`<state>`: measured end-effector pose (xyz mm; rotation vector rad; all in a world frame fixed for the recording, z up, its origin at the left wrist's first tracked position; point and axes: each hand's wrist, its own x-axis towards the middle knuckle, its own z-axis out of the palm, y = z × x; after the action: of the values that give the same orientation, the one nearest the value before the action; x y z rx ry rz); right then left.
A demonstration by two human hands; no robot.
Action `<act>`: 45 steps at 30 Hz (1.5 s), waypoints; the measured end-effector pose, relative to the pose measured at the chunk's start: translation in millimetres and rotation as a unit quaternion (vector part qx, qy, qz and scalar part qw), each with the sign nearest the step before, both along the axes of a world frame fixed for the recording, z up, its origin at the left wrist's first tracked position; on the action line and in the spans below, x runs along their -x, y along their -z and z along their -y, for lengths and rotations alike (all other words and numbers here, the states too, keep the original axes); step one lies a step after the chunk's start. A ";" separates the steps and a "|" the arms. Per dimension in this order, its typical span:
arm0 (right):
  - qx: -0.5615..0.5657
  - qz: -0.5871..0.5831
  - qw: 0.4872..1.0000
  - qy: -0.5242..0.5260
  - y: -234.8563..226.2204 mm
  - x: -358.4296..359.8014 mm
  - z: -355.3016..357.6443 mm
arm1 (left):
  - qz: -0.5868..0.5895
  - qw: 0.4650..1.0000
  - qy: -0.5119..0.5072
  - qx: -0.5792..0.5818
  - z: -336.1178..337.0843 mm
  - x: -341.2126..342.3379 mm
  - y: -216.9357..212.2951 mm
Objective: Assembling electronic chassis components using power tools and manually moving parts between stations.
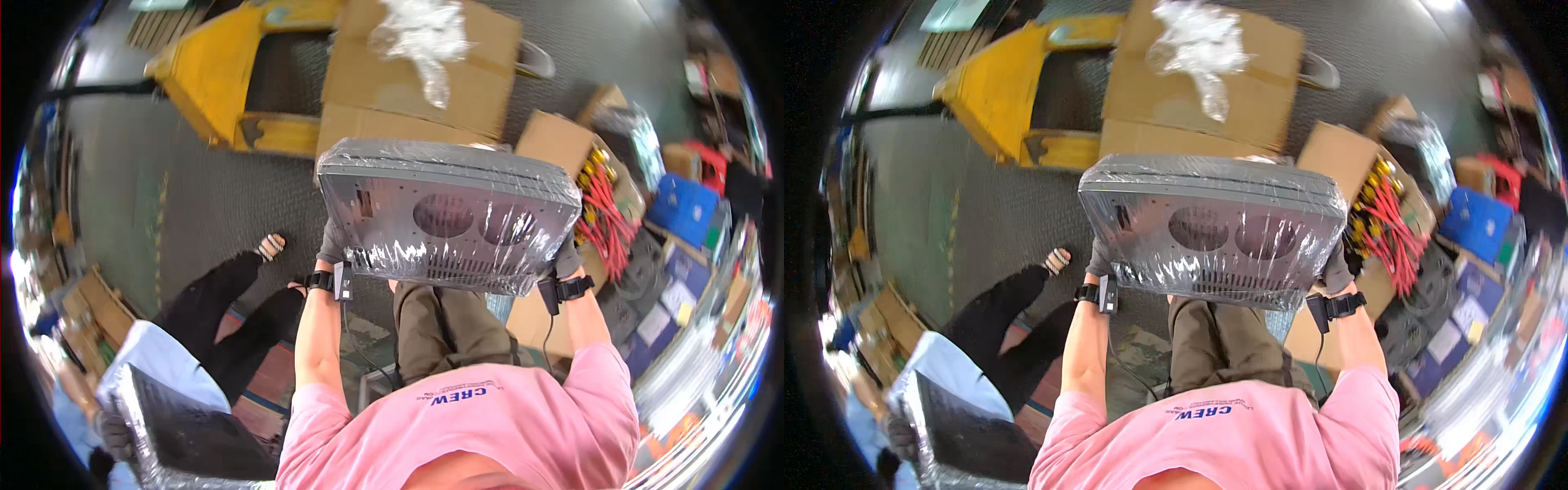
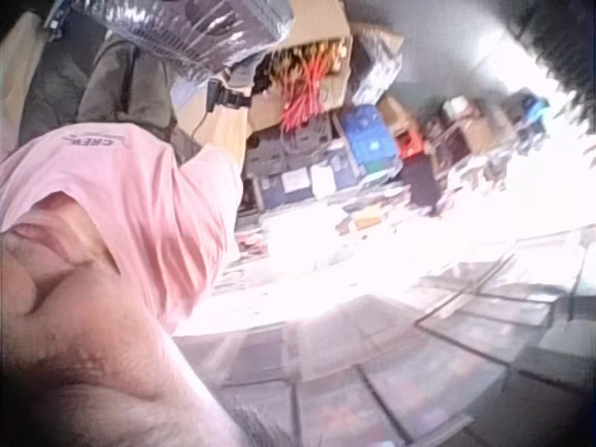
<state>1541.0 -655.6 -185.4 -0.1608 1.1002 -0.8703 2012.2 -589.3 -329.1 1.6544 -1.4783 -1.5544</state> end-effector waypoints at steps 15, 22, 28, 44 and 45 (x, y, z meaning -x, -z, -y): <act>0.001 -0.331 0.878 0.347 -233.7 54.2 -332.3 | -0.396 0.700 0.141 -0.578 93.9 225.6 -180.0; -0.090 -0.378 0.792 0.472 -226.3 59.5 -486.2 | -0.200 0.803 0.315 -0.464 19.1 395.2 -247.1; -0.031 -0.373 0.734 0.566 -120.5 133.8 -624.2 | -0.162 0.800 0.388 -0.428 -101.5 566.6 -292.3; 0.005 -0.180 0.584 0.792 -270.3 186.0 -785.9 | -0.190 0.667 0.647 -0.318 -301.2 810.7 -336.6; -0.027 -0.185 0.559 0.808 -274.7 193.5 -794.3 | -0.129 0.604 0.494 -0.611 -324.5 827.0 -365.3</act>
<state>1347.4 138.7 89.3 0.9783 1.5414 -2.5313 1185.2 -264.8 36.1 0.7048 -1.1166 -3.8388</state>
